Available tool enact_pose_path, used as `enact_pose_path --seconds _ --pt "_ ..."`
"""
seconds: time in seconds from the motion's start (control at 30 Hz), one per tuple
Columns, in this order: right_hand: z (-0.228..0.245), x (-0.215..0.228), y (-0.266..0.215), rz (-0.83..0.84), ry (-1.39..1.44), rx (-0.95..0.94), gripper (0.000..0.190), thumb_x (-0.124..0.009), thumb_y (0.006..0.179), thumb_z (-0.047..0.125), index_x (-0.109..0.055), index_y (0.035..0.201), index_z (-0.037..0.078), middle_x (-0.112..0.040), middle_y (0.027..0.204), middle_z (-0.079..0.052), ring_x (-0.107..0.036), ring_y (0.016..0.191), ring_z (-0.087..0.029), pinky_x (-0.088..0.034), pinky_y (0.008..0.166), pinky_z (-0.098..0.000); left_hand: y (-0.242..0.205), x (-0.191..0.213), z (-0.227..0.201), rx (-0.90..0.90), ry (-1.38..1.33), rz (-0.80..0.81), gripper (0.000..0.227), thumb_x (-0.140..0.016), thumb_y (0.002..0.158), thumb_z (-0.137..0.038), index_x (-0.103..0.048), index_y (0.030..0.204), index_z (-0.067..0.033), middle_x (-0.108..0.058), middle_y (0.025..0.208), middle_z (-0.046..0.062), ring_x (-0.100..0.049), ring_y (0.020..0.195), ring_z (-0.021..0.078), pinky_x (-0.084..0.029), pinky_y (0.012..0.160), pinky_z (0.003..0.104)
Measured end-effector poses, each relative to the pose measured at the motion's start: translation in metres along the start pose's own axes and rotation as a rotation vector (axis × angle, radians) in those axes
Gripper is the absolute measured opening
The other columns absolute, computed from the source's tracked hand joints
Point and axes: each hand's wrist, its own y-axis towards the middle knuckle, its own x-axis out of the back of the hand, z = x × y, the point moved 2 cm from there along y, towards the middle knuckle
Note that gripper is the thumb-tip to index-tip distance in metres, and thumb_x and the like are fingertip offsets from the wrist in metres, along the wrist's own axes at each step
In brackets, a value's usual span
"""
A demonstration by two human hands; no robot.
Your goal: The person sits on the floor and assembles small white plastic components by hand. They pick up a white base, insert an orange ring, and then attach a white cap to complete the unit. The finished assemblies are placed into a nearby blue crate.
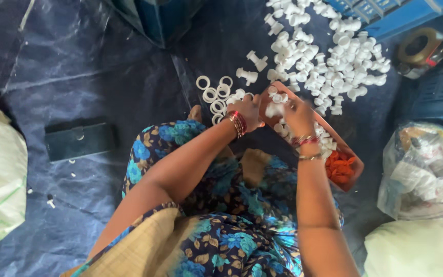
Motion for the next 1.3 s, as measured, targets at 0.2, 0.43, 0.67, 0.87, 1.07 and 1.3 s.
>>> enact_pose_path --seconds 0.2,0.43,0.67,0.87,1.07,1.3 --pt "0.06 0.045 0.095 -0.317 0.474 0.185 0.011 -0.071 0.1 0.015 -0.072 0.108 0.008 -0.076 0.1 -0.013 -0.075 0.094 -0.028 -0.057 0.08 -0.036 -0.004 0.005 0.0 -0.026 -0.042 0.181 0.066 -0.072 0.088 -0.05 -0.054 0.136 -0.0081 -0.07 0.125 0.014 -0.068 0.117 0.0328 -0.053 0.095 0.05" --pt "0.068 -0.095 0.136 0.061 -0.021 0.338 0.024 -0.078 0.087 0.022 -0.074 0.107 0.009 -0.071 0.11 -0.016 -0.068 0.102 -0.039 -0.054 0.087 -0.047 -0.005 0.017 0.006 0.133 -0.067 0.142 0.063 -0.068 0.091 -0.048 -0.053 0.14 -0.0118 -0.067 0.133 0.013 -0.065 0.122 0.0318 -0.051 0.101 0.047" --pt "0.062 -0.091 0.101 0.055 0.002 0.427 0.029 -0.076 0.086 0.018 -0.069 0.114 0.013 -0.062 0.119 -0.017 -0.062 0.11 -0.042 -0.053 0.091 -0.0504 0.011 0.01 0.012 0.167 0.07 -0.227 0.091 -0.073 0.079 -0.031 -0.026 0.154 -0.0116 -0.039 0.154 0.012 -0.041 0.137 0.0343 -0.049 0.095 0.055" --pt "0.067 -0.007 -0.001 0.147 0.49 0.258 0.06 -0.081 0.079 0.02 -0.055 0.128 -0.004 -0.069 0.105 -0.016 -0.069 0.093 -0.035 -0.056 0.079 -0.0449 0.022 -0.011 0.02 -0.331 0.009 -0.343 0.061 -0.075 0.079 -0.023 -0.056 0.136 -0.0143 -0.063 0.127 0.008 -0.059 0.121 0.0323 -0.051 0.095 0.055" --pt "-0.077 0.034 -0.048 0.268 0.42 -0.336 0.024 -0.069 0.099 0.029 -0.071 0.11 0.008 -0.076 0.097 -0.01 -0.072 0.077 -0.026 -0.054 0.067 -0.04 0.009 -0.014 0.015 -0.715 -0.412 -0.079 0.048 -0.076 0.095 -0.039 -0.06 0.122 -0.0029 -0.067 0.111 0.017 -0.07 0.096 0.0386 -0.053 0.077 0.042" --pt "-0.25 0.05 -0.146 0.072 -0.011 -0.718 0.027 -0.073 0.083 0.031 -0.08 0.093 0.007 -0.077 0.093 -0.017 -0.075 0.087 -0.033 -0.058 0.081 -0.0439 0.014 -0.002 0.011 -0.548 -0.437 -0.112 0.041 -0.077 0.095 -0.038 -0.061 0.111 -0.0045 -0.069 0.099 0.012 -0.07 0.093 0.0317 -0.053 0.08 0.039"
